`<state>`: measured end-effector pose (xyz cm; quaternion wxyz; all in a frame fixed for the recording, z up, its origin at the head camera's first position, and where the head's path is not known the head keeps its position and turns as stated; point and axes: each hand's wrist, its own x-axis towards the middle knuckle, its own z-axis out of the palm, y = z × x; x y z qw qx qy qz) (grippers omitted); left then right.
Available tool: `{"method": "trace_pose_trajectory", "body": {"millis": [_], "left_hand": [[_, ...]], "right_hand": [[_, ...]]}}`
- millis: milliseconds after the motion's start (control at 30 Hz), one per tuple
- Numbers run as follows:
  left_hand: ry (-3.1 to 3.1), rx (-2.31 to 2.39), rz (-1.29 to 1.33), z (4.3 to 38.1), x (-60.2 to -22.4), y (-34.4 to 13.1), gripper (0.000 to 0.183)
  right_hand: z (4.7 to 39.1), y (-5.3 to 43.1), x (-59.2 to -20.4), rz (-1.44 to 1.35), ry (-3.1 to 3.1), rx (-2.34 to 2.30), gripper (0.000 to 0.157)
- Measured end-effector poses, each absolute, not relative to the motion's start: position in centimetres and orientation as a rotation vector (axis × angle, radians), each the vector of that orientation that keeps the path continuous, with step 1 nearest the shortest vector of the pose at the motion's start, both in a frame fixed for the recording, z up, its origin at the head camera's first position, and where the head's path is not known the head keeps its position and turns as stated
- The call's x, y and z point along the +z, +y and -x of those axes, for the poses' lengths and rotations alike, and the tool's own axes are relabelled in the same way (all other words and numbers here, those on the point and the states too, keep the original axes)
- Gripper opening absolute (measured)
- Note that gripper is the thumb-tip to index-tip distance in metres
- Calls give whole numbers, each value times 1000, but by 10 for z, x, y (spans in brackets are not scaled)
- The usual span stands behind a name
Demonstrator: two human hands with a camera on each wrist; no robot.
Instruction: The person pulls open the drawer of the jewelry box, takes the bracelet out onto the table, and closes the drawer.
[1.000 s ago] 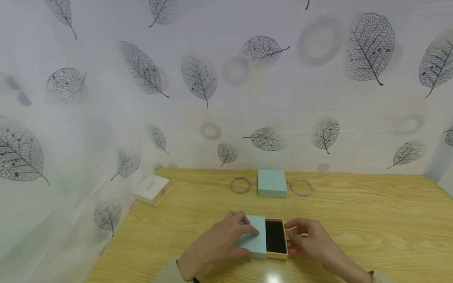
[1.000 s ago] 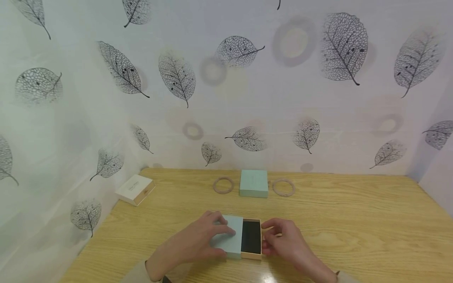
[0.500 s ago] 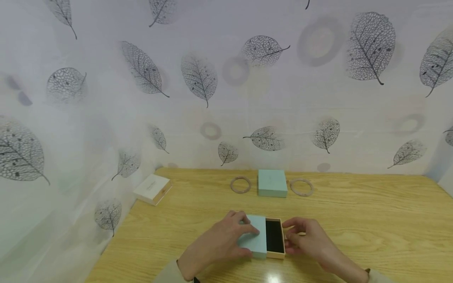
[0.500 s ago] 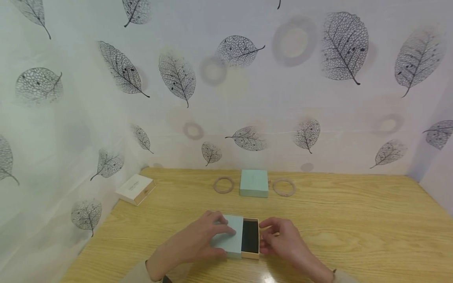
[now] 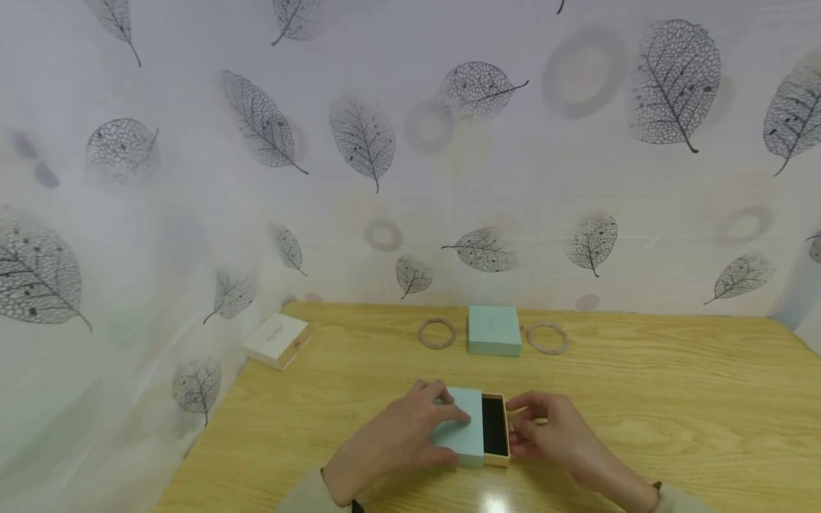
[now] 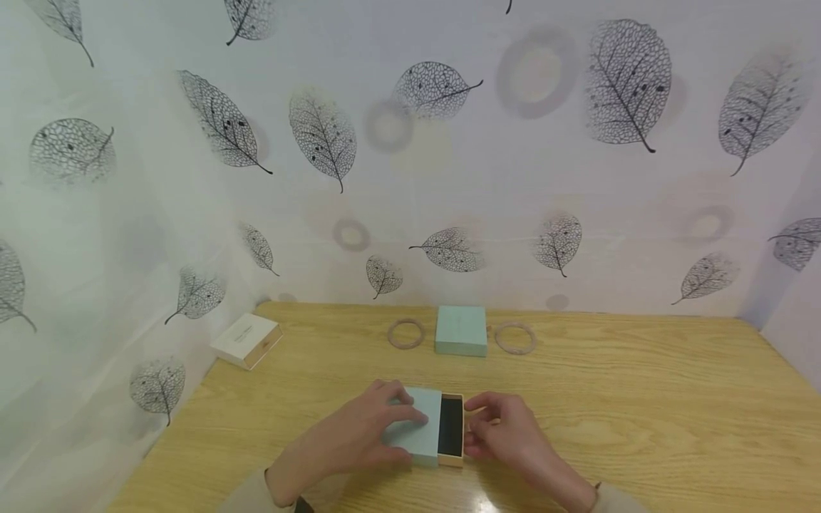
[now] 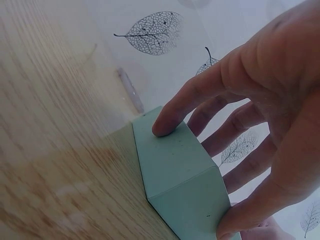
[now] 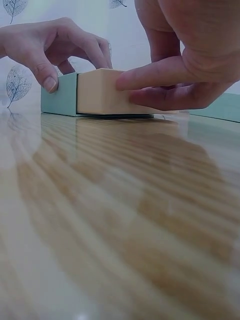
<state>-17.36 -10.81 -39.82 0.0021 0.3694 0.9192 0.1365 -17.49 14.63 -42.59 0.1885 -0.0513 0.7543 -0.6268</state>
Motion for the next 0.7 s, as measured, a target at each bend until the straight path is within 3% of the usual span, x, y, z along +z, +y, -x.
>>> {"method": "trace_pose_trajectory", "body": {"millis": [700], "left_hand": [[2880,414,-1149,174,-397,-108,44]], "right_hand": [[176,137,-425,65,2122,-1756,30]]}}
